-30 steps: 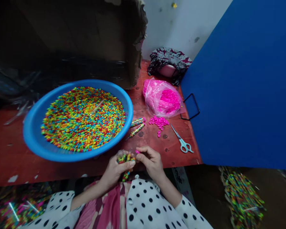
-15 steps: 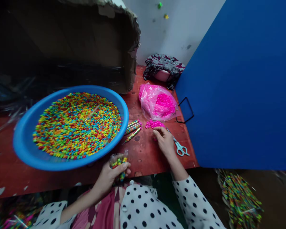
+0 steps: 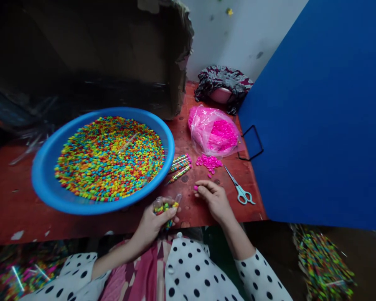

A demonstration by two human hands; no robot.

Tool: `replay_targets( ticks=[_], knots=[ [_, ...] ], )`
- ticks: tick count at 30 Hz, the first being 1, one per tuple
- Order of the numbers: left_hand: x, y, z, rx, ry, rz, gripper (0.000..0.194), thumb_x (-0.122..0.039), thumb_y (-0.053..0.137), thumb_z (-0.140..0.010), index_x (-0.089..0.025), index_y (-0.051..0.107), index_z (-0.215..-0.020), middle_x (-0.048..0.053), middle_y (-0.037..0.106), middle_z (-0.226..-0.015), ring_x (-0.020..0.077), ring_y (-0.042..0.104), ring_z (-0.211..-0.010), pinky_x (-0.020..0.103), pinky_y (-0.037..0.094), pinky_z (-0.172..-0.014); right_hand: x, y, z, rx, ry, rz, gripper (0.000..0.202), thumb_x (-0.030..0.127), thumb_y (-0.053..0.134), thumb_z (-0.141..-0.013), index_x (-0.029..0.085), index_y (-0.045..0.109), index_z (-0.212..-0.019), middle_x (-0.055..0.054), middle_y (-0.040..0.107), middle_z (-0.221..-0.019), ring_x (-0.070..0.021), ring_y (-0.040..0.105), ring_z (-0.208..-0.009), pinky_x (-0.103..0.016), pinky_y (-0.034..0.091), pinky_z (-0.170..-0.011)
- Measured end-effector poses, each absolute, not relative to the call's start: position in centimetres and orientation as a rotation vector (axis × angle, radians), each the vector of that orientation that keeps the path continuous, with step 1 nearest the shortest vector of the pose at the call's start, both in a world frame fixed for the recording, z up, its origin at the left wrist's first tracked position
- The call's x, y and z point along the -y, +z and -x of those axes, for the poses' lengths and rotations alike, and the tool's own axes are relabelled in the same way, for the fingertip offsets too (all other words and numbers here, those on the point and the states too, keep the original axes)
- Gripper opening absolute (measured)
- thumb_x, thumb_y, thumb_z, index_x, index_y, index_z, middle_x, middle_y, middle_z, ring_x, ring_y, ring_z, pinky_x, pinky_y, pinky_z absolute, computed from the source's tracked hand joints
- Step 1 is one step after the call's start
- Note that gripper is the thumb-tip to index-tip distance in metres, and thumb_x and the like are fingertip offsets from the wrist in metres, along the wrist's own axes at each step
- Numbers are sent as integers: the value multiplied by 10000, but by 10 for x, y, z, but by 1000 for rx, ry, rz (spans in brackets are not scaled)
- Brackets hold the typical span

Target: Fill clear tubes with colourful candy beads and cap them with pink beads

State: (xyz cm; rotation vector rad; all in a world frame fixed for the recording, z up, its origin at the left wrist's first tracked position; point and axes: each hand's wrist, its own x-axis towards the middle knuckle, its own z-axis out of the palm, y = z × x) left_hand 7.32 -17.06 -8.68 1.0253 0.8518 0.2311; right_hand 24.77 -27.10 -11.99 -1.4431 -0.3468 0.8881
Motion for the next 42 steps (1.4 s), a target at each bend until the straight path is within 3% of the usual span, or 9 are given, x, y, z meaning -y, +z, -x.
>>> replay_targets(
  ticks=[4, 14, 22, 26, 30, 37, 42],
  knots=[
    [173, -90, -72, -831, 236, -1031, 411, -370, 753, -630, -118, 557, -889, 32, 653, -764, 131, 620, -551, 239, 511, -545, 264, -107, -220, 255, 1008, 1270, 240, 299, 803, -587, 193, 691, -771, 0, 660, -771, -93, 598, -636, -214, 508, -629],
    [175, -93, -70, -794, 261, -1107, 388, -357, 742, -641, -115, 574, -894, 28, 621, -752, 123, 593, -555, 246, 504, -559, 263, -100, -207, 682, 690, 1582, 182, 342, 589, -835, 206, 676, -918, 17, 623, -695, -74, 566, -606, -173, 468, -592],
    [174, -92, -69, -798, 255, -1070, 379, -344, 749, -627, -112, 569, -866, 24, 621, -718, 117, 587, -528, 233, 486, -537, 267, -98, -208, 951, 612, 1602, 161, 269, 507, -890, 212, 655, -920, 12, 620, -755, -77, 576, -656, -176, 457, -613],
    [173, -89, -71, -811, 274, -1047, 376, -335, 753, -618, -107, 567, -853, 7, 607, -670, 112, 579, -503, 221, 474, -512, 270, -100, -211, 1026, 617, 1545, 167, 230, 565, -856, 217, 637, -1006, 3, 629, -787, -82, 595, -628, -195, 481, -603],
    [174, -86, -71, -823, 276, -1041, 354, -330, 745, -626, -103, 573, -837, 10, 615, -646, 111, 576, -489, 216, 468, -496, 268, -103, -213, 1149, 450, 1535, 194, 185, 645, -792, 214, 656, -983, -26, 662, -866, -120, 631, -767, -219, 505, -682],
    [176, -86, -69, -854, 269, -1054, 342, -332, 740, -630, -89, 587, -815, 33, 638, -612, 99, 544, -450, 209, 454, -470, 269, -105, -201, 1172, 319, 1535, 179, 109, 585, -808, 197, 667, -940, -33, 658, -787, -126, 625, -721, -232, 509, -644],
    [174, -86, -71, -839, 259, -1038, 387, -360, 773, -600, -98, 596, -824, 23, 637, -642, 110, 569, -473, 214, 468, -481, 269, -107, -194, 874, 555, 1537, 107, 197, 626, -794, 194, 674, -890, -23, 642, -738, -120, 606, -629, -248, 513, -601]
  ],
)
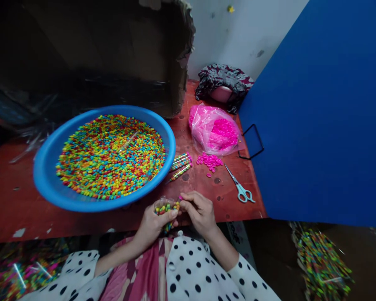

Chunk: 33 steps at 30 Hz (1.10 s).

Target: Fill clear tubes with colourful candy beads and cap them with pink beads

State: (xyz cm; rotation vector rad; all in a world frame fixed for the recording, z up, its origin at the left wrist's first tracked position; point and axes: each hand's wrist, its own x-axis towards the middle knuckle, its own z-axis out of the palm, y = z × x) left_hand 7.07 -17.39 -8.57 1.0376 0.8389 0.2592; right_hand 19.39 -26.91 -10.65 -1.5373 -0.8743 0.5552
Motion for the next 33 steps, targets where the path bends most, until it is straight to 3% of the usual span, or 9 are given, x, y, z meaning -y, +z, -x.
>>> replay_targets(
  ticks=[5, 9, 14, 20, 24, 29, 33],
  knots=[
    [168, -89, -69, -931, 279, -954, 470, -445, 759, -605, -108, 611, -897, 54, 661, -751, 163, 636, -650, 253, 527, -590, 244, -111, -222, 320, 678, 1397, 254, 327, 716, -708, 169, 654, -897, 6, 625, -708, -94, 580, -593, -228, 521, -568],
    [166, -91, -65, -927, 252, -968, 523, -515, 693, -664, -110, 559, -966, 10, 602, -540, 118, 551, -464, 213, 452, -488, 219, -117, -261, 222, 609, 1310, 372, 365, 758, -630, 164, 625, -914, 7, 618, -750, -103, 597, -655, -249, 532, -621],
    [163, -88, -64, -862, 218, -1088, 508, -503, 611, -747, -99, 582, -1053, -44, 487, -460, 82, 430, -422, 184, 340, -438, 234, -122, -297, 624, 445, 1737, 311, 410, 622, -762, 184, 621, -976, -46, 654, -882, -165, 621, -765, -350, 508, -752],
    [161, -87, -69, -796, 194, -1135, 371, -301, 596, -713, -107, 643, -1026, -49, 470, -502, 78, 412, -446, 197, 352, -476, 263, -136, -302, 1341, 48, 2317, 221, 232, 457, -873, 189, 655, -962, -90, 636, -933, -217, 567, -901, -336, 447, -792],
    [164, -87, -70, -801, 135, -1039, 284, -374, 626, -701, -91, 642, -716, 44, 598, -592, 120, 547, -510, 246, 460, -552, 263, -142, -302, 1366, -40, 2254, 248, 204, 406, -884, 172, 650, -916, -98, 627, -890, -205, 567, -844, -322, 453, -773],
    [168, -87, -69, -761, 131, -915, 429, -427, 723, -652, -111, 618, -922, 104, 698, -824, 165, 648, -684, 291, 522, -695, 267, -140, -305, 1275, 22, 2130, 214, 244, 447, -866, 190, 654, -875, -85, 642, -893, -199, 588, -831, -324, 458, -768],
    [169, -89, -70, -766, 97, -886, 403, -394, 766, -620, -96, 588, -825, 120, 694, -837, 161, 655, -693, 247, 520, -658, 266, -124, -286, 1068, 210, 2024, 157, 298, 556, -811, 194, 672, -817, -66, 654, -845, -195, 591, -797, -327, 457, -754]
  ],
)
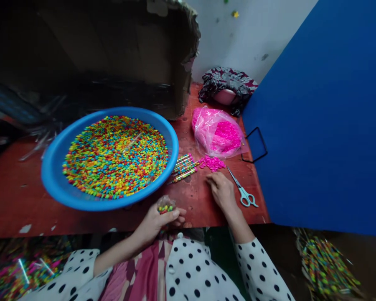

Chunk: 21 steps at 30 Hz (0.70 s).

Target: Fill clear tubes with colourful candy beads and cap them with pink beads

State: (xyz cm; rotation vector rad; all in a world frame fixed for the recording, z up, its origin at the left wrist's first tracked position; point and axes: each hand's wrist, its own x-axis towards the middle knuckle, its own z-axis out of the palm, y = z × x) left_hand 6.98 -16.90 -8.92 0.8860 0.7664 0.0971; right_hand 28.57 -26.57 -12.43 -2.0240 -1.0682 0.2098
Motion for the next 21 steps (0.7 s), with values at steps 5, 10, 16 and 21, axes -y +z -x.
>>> replay_targets(
  ticks=[5, 10, 16, 21],
  knots=[
    [171, -91, -73, -830, 155, -860, 443, -308, 805, -556, -143, 511, -843, 8, 653, -722, 150, 645, -600, 249, 523, -580, 253, -102, -228, 600, 763, 1591, 201, 342, 711, -693, 187, 684, -818, -23, 658, -785, -146, 586, -709, -268, 477, -669],
    [172, -91, -73, -794, 164, -951, 416, -300, 774, -589, -139, 497, -855, -19, 613, -583, 127, 602, -516, 228, 500, -522, 248, -99, -196, 483, 852, 1457, 168, 314, 745, -654, 189, 693, -754, -15, 656, -769, -131, 576, -714, -241, 472, -664],
    [171, -91, -73, -830, 183, -941, 425, -302, 773, -579, -145, 495, -858, -25, 607, -577, 126, 593, -498, 234, 502, -511, 250, -103, -196, 316, 908, 1420, 232, 330, 761, -633, 175, 679, -785, 10, 612, -641, -98, 530, -576, -215, 442, -564],
    [171, -91, -74, -829, 194, -943, 427, -296, 768, -573, -148, 481, -852, -37, 598, -571, 121, 585, -488, 234, 504, -505, 246, -101, -183, 238, 850, 1396, 249, 339, 762, -638, 185, 652, -800, 15, 608, -667, -92, 509, -555, -206, 429, -515]
  ],
)
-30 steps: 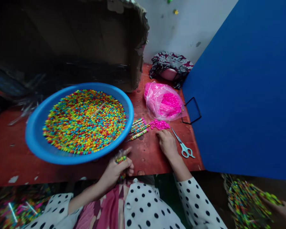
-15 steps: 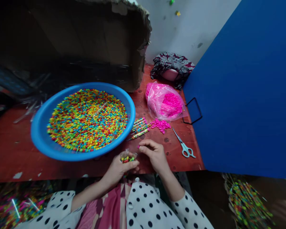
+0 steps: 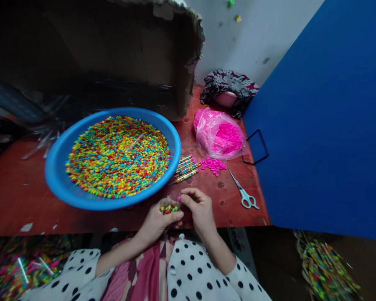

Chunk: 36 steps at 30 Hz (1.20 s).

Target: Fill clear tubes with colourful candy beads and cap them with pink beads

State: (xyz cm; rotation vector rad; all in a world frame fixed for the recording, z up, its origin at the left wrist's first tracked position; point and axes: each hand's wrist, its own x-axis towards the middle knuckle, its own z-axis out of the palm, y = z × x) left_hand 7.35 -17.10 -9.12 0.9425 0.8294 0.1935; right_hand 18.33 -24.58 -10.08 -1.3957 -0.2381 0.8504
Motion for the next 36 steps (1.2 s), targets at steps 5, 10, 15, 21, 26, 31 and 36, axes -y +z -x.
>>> replay_targets(
  ticks=[5, 10, 15, 21, 26, 31, 36],
  knots=[
    [171, -88, -74, -829, 197, -941, 430, -278, 766, -557, -142, 478, -846, -36, 600, -563, 116, 580, -486, 223, 498, -498, 249, -99, -177, 285, 879, 1416, 232, 376, 716, -698, 195, 638, -822, 22, 593, -631, -96, 502, -516, -205, 417, -472],
    [171, -89, -73, -836, 201, -956, 424, -267, 766, -562, -141, 481, -849, -43, 595, -572, 112, 579, -487, 219, 498, -494, 253, -99, -187, 443, 863, 1450, 202, 348, 723, -697, 184, 657, -794, 9, 628, -693, -99, 551, -614, -200, 453, -581],
    [171, -90, -73, -838, 214, -966, 406, -258, 755, -574, -138, 482, -849, -50, 589, -570, 101, 569, -476, 209, 494, -481, 256, -96, -191, 588, 827, 1533, 187, 346, 687, -741, 183, 663, -829, -2, 638, -726, -107, 569, -639, -208, 468, -606],
    [171, -92, -73, -845, 218, -957, 395, -267, 750, -587, -142, 476, -842, -54, 585, -579, 101, 571, -473, 207, 494, -474, 257, -92, -192, 955, 632, 1586, 153, 266, 570, -853, 213, 694, -923, -37, 642, -906, -127, 600, -869, -225, 481, -756],
    [169, -94, -71, -811, 219, -975, 370, -279, 743, -612, -136, 491, -841, -44, 587, -569, 101, 568, -479, 200, 485, -470, 260, -97, -189, 1042, 493, 1603, 171, 194, 569, -853, 222, 682, -978, -34, 656, -925, -112, 618, -871, -209, 495, -771],
    [169, -95, -68, -738, 170, -1010, 287, -316, 694, -672, -131, 513, -795, -22, 578, -490, 84, 507, -403, 172, 416, -408, 262, -106, -186, 1144, 352, 1579, 242, 135, 595, -823, 221, 665, -1038, -42, 662, -956, -120, 626, -903, -219, 508, -804],
    [171, -97, -66, -776, 154, -1016, 285, -321, 702, -659, -132, 525, -778, -19, 565, -460, 88, 482, -377, 167, 372, -374, 263, -105, -182, 1220, 240, 1553, 233, 82, 597, -803, 200, 674, -989, -42, 665, -888, -119, 631, -875, -210, 509, -780]
  ],
)
